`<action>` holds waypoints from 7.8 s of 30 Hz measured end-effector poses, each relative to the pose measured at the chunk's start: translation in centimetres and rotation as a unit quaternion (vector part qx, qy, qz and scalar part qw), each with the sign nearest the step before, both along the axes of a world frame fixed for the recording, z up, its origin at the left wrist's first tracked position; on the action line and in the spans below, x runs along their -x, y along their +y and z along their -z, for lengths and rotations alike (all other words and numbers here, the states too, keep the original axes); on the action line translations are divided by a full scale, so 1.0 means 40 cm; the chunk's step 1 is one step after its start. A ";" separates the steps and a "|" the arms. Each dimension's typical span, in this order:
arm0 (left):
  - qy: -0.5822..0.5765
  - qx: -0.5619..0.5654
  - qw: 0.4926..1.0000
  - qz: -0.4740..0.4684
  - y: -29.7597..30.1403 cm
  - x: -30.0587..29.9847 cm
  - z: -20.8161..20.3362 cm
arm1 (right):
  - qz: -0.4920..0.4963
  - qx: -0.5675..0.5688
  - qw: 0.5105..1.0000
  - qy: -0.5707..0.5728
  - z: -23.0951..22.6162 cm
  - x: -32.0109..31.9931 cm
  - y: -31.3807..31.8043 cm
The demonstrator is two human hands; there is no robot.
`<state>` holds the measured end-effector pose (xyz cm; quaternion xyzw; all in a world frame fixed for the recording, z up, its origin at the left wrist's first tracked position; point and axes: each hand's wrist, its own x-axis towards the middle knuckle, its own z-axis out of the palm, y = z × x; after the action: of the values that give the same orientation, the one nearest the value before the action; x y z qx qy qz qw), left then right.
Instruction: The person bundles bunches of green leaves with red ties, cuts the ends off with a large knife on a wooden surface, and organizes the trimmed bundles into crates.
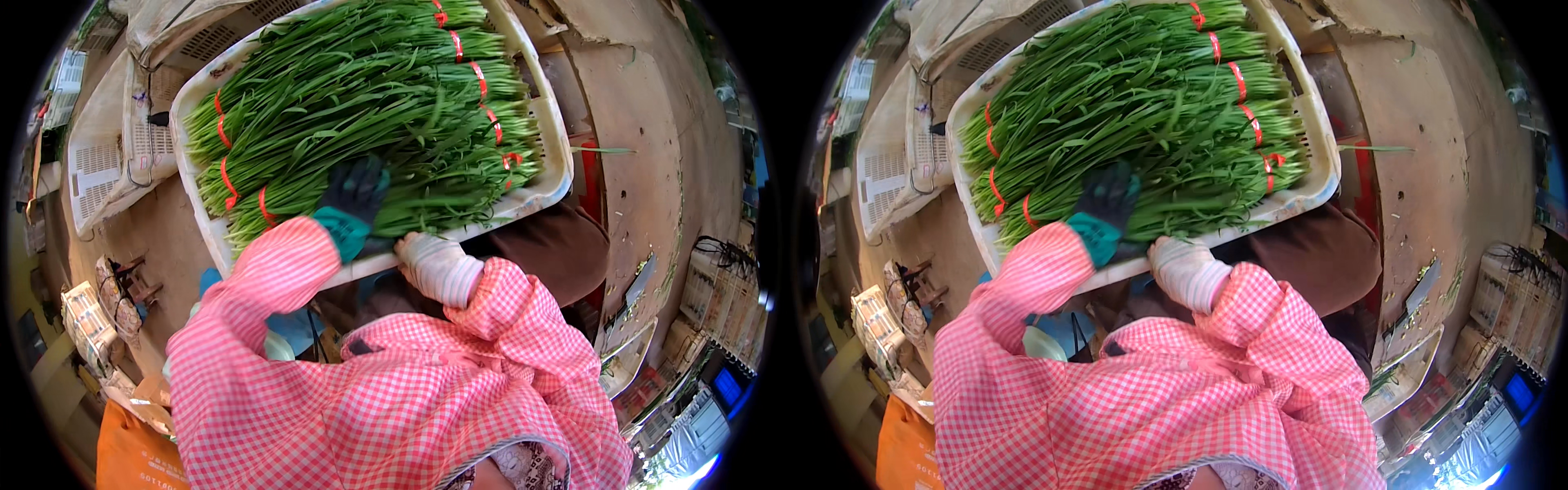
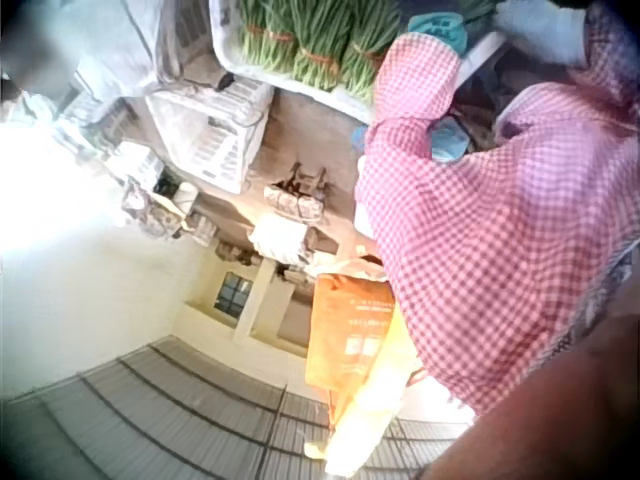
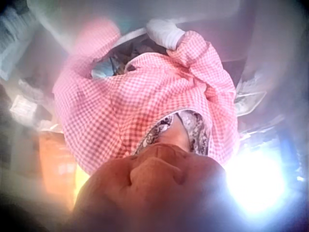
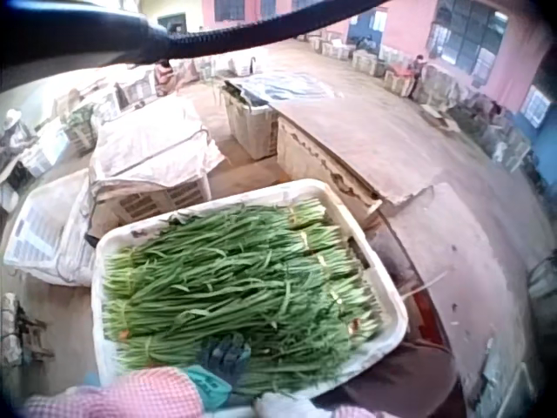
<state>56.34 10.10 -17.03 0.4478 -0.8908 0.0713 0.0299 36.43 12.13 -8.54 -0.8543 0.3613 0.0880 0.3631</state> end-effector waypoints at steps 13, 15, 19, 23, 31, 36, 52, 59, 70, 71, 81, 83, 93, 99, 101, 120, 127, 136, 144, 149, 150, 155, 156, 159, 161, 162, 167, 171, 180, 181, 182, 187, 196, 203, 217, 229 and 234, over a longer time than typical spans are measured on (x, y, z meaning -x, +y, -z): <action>0.006 0.032 0.999 -0.043 -0.003 0.034 -0.067 | 0.197 -0.001 0.978 -0.067 -0.105 0.108 -0.048; 0.045 0.008 0.999 -0.025 0.003 0.045 -0.141 | 0.256 0.104 0.953 -0.123 -0.135 0.165 -0.047; 0.081 -0.077 0.994 0.016 -0.069 0.124 -0.297 | 0.352 0.068 0.918 -0.169 -0.153 0.254 -0.037; 0.019 -0.108 0.994 -0.009 -0.135 0.211 -0.223 | 0.380 0.093 0.909 -0.143 -0.147 0.273 -0.020; -0.162 -0.160 0.973 -0.038 -0.195 0.280 -0.114 | 0.445 0.105 0.866 -0.203 -0.128 0.347 0.021; 0.004 -0.103 0.991 0.080 -0.207 0.307 -0.200 | 0.608 0.072 0.743 -0.270 -0.217 0.504 0.131; -0.105 -0.188 0.918 0.332 -0.277 0.966 -0.039 | 0.932 0.103 0.255 -0.236 -0.221 0.805 0.693; -0.029 -0.217 0.877 0.427 -0.140 0.948 -0.078 | 0.936 0.234 0.257 -0.050 -0.139 0.921 0.879; 0.173 -0.343 0.787 0.483 0.128 1.214 -0.373 | 0.969 0.021 0.194 0.149 -0.047 0.881 1.273; 0.177 -0.377 0.763 0.494 0.186 1.267 -0.357 | 0.971 -0.015 0.170 0.166 -0.043 0.865 1.313; 0.139 -0.483 0.619 0.604 0.592 1.527 -0.305 | 0.928 -0.162 0.247 0.226 0.003 1.078 1.469; 0.105 -0.527 0.621 0.571 0.620 1.533 -0.296 | 0.930 -0.164 0.238 0.226 0.013 1.105 1.511; 0.040 -0.539 0.607 0.583 0.677 1.605 -0.276 | 0.887 -0.247 0.251 0.299 0.074 1.285 1.645; 0.002 -0.531 0.568 0.629 0.680 1.658 -0.240 | 0.868 -0.268 0.307 0.286 0.168 1.383 1.654; 0.007 -0.552 0.557 0.621 0.676 1.668 -0.232 | 0.874 -0.265 0.325 0.248 0.206 1.393 1.692; -0.089 -0.881 0.423 0.192 1.048 1.747 -0.110 | 0.940 0.016 0.337 0.046 0.026 1.324 1.490; -0.088 -0.916 0.377 0.105 1.109 1.759 0.003 | 0.944 0.151 0.256 -0.145 0.138 1.293 1.446; 0.036 -0.776 0.348 0.525 1.033 1.832 0.302 | 0.963 0.066 0.262 -0.022 -0.014 1.206 1.567; -0.109 -0.911 0.341 0.203 1.113 1.825 0.268 | 0.926 0.092 0.332 0.153 0.130 1.114 1.424; -0.118 -0.895 0.418 0.104 1.110 1.788 0.074 | 0.895 0.058 0.405 0.178 0.088 1.084 1.371; -0.152 -0.901 0.387 0.122 1.100 1.799 0.088 | 0.889 0.048 0.416 0.185 0.068 1.071 1.373; -0.190 -0.858 0.472 0.065 1.091 1.842 0.052 | 0.966 -0.065 0.250 -0.004 -0.010 1.126 1.474; -0.192 -0.864 0.462 0.059 1.088 1.837 0.030 | 0.959 0.019 0.257 0.115 0.005 1.125 1.469; -0.159 -0.888 0.427 0.056 1.056 1.841 0.023 | 0.920 -0.098 0.355 0.136 0.019 1.179 1.389; -0.104 -0.921 0.371 0.062 1.028 1.803 -0.070 | 0.886 -0.111 0.428 0.138 0.078 1.195 1.373; -0.100 -0.931 0.339 0.089 1.008 1.794 -0.125 | 0.888 -0.090 0.424 0.150 0.114 1.195 1.381; -0.098 -0.947 0.283 0.116 0.870 1.779 -0.379 | 0.833 -0.067 0.503 0.222 0.145 1.179 1.407; -0.033 -0.943 0.296 0.146 0.724 1.755 -0.443 | 0.845 -0.044 0.486 0.220 0.169 1.178 1.411; 0.016 -0.939 0.324 0.112 0.594 1.669 -0.360 | 0.922 0.076 0.302 -0.230 -0.128 1.083 1.243; 0.024 -0.932 0.348 0.104 0.622 1.647 -0.357 | 0.886 0.084 0.318 -0.327 -0.137 1.070 1.201; 0.025 -0.925 0.348 0.151 0.636 1.625 -0.358 | 0.869 0.166 0.310 -0.349 -0.151 1.050 1.148; 0.065 -0.759 0.517 0.391 0.690 1.541 -0.393 | 0.905 0.195 0.344 -0.159 -0.029 1.062 1.072; -0.005 -0.487 0.704 0.516 0.617 1.428 -0.380 | 0.837 0.413 0.248 -0.262 -0.091 0.988 0.900; 0.046 -0.581 0.568 0.580 0.485 1.395 -0.438 | 0.836 0.323 0.269 -0.353 -0.115 0.962 0.892; 0.352 -0.796 0.339 0.357 0.380 1.718 -0.540 | 0.733 0.255 0.452 -0.439 -0.200 1.067 0.791; 0.300 -0.624 0.403 0.599 0.383 1.928 -0.468 | 0.706 0.367 0.529 -0.294 -0.128 1.480 0.840; 0.249 -0.555 0.422 0.672 0.383 1.860 -0.540 | 0.640 0.298 0.449 -0.548 -0.129 1.474 0.869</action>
<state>-18.07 25.41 4.58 -0.3752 -0.7094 -0.5957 0.0334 -22.54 46.90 -3.40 -0.3085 0.5357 -0.7690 0.1631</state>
